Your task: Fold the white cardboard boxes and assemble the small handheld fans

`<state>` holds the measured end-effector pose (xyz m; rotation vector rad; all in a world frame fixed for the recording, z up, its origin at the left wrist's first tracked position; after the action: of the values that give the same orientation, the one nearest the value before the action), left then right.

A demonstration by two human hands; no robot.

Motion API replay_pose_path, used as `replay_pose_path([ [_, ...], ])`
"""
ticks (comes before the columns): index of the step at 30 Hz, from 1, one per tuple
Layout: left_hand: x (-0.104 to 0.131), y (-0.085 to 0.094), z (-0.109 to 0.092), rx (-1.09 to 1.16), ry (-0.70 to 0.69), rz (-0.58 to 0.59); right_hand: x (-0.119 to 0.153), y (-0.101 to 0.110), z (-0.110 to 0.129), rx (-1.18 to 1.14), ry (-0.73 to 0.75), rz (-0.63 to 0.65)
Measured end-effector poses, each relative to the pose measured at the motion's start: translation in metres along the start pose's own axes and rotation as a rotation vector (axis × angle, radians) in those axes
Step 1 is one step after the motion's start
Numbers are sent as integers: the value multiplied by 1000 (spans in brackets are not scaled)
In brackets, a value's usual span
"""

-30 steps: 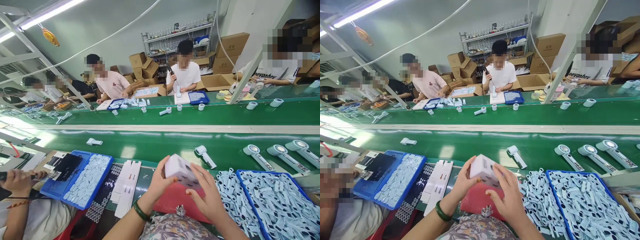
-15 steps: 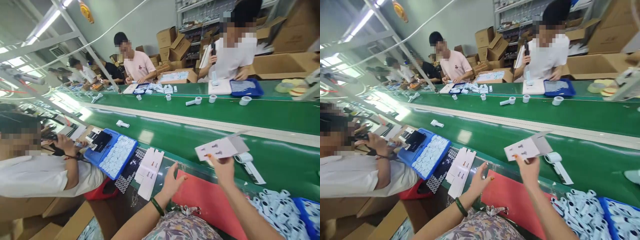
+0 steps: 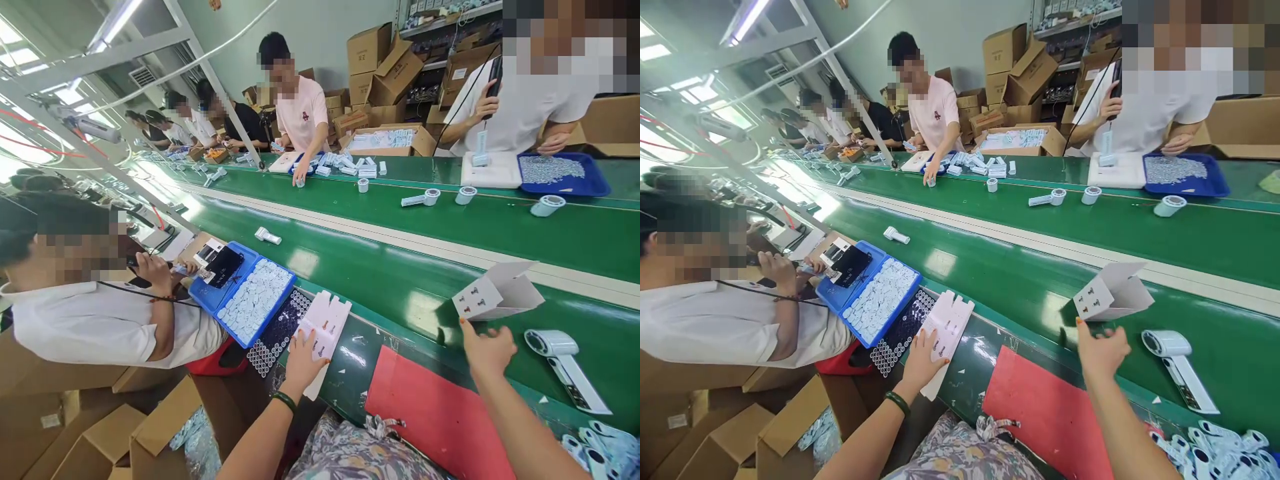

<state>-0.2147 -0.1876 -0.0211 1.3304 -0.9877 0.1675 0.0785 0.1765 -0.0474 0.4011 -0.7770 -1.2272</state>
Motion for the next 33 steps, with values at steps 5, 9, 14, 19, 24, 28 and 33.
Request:
replay_pose_path([
  [5,-3,12,13,-37,-59,-21,87,-112,69,-112,169,633],
  [9,-3,15,18,-5,-80,-6,114,-179,119,-85,217,755],
  [14,-2,11,23,31,-132,-43,118,-197,146,-25,229,772],
  [19,-3,5,26,74,-172,-67,125,-199,151,-50,179,743],
  [24,1,1,31,100,-182,-85,123,-205,164,-218,98,810],
  [28,7,29,43,148,-229,-214,140,-200,178,-373,93,985],
  [33,18,99,47,370,-396,-329,177,-149,178,-538,130,1178],
])
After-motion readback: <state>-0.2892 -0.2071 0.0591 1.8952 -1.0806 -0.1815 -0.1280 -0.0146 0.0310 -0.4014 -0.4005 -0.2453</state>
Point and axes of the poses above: each hand's wrist, its own x-axis away from the middle knuckle, its own y-axis out of the back of the hand, z = x × y, the point moved 4 cm from there along -x, towards the middle knuckle, and after that the axes turned 15 degrees about z, right-handed, at the moved point
